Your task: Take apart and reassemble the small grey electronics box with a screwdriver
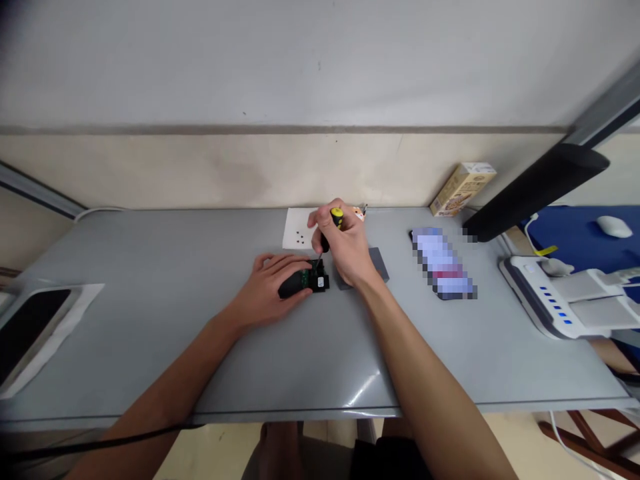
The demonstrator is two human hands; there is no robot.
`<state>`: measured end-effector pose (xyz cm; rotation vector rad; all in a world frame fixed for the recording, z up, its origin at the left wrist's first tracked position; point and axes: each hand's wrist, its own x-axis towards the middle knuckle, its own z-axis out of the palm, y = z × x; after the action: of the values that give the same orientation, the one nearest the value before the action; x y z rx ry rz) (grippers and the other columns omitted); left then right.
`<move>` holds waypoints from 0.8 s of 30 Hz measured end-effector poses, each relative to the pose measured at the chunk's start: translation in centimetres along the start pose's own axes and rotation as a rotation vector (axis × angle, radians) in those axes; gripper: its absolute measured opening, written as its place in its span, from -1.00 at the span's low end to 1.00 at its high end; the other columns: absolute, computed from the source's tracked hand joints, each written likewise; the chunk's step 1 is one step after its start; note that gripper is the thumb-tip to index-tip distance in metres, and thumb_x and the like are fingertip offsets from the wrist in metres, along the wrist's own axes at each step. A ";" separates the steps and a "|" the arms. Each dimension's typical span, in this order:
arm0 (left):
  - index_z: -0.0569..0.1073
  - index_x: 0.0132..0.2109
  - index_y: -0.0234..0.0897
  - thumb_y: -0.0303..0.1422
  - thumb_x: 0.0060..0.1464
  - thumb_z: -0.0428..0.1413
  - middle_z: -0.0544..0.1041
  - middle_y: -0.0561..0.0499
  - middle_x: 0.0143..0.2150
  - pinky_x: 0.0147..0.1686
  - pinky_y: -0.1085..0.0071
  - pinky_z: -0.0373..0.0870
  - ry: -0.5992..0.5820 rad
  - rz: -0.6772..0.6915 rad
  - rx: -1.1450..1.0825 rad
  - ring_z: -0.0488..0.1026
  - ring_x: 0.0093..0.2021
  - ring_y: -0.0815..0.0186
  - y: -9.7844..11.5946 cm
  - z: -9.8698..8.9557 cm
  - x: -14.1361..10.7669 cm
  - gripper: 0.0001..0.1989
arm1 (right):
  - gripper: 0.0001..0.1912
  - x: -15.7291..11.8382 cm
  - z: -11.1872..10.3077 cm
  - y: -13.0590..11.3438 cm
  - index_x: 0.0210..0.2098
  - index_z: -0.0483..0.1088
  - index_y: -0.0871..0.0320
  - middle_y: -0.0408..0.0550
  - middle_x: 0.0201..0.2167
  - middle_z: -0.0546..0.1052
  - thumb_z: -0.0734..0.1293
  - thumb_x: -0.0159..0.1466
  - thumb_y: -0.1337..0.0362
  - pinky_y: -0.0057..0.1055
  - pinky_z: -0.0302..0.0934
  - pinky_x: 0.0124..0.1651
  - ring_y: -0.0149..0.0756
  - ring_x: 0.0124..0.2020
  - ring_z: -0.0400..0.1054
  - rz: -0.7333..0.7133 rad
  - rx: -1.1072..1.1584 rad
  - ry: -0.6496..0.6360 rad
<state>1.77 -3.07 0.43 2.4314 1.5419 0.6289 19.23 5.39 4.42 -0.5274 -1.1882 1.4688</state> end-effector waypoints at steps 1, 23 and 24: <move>0.42 0.16 -0.10 -0.16 0.32 0.12 0.51 -0.05 0.25 0.27 0.05 0.06 0.002 0.005 0.003 0.41 0.25 0.09 0.0 0.0 0.0 -0.67 | -0.52 0.0 0.0 0.0 -0.41 0.24 0.07 -0.24 -0.46 0.32 0.41 0.26 -0.17 -0.45 0.06 -0.54 -0.54 -0.61 0.11 0.005 0.016 0.000; 0.51 0.09 -0.08 -0.17 0.37 0.07 0.50 -0.04 0.26 0.24 0.07 0.10 0.008 0.039 0.046 0.43 0.22 0.13 0.0 0.0 0.0 -0.75 | -0.63 0.4 -0.3 -0.7 -0.29 0.38 0.05 -0.20 -0.37 0.37 0.42 0.26 -0.11 -0.44 0.25 -0.35 -0.47 -0.43 0.31 0.098 0.117 0.047; 0.51 0.09 -0.07 -0.18 0.37 0.07 0.50 -0.04 0.27 0.24 0.07 0.10 0.004 0.042 0.048 0.43 0.23 0.13 0.0 -0.1 0.0 -0.75 | -0.62 0.3 -0.3 -0.7 -0.33 0.34 0.06 -0.19 -0.32 0.39 0.45 0.23 -0.08 -0.45 0.26 -0.32 -0.47 -0.39 0.35 0.082 0.110 0.057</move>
<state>1.71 -3.11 0.46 2.5051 1.5285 0.6109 19.70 5.71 5.01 -0.5447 -1.0459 1.5692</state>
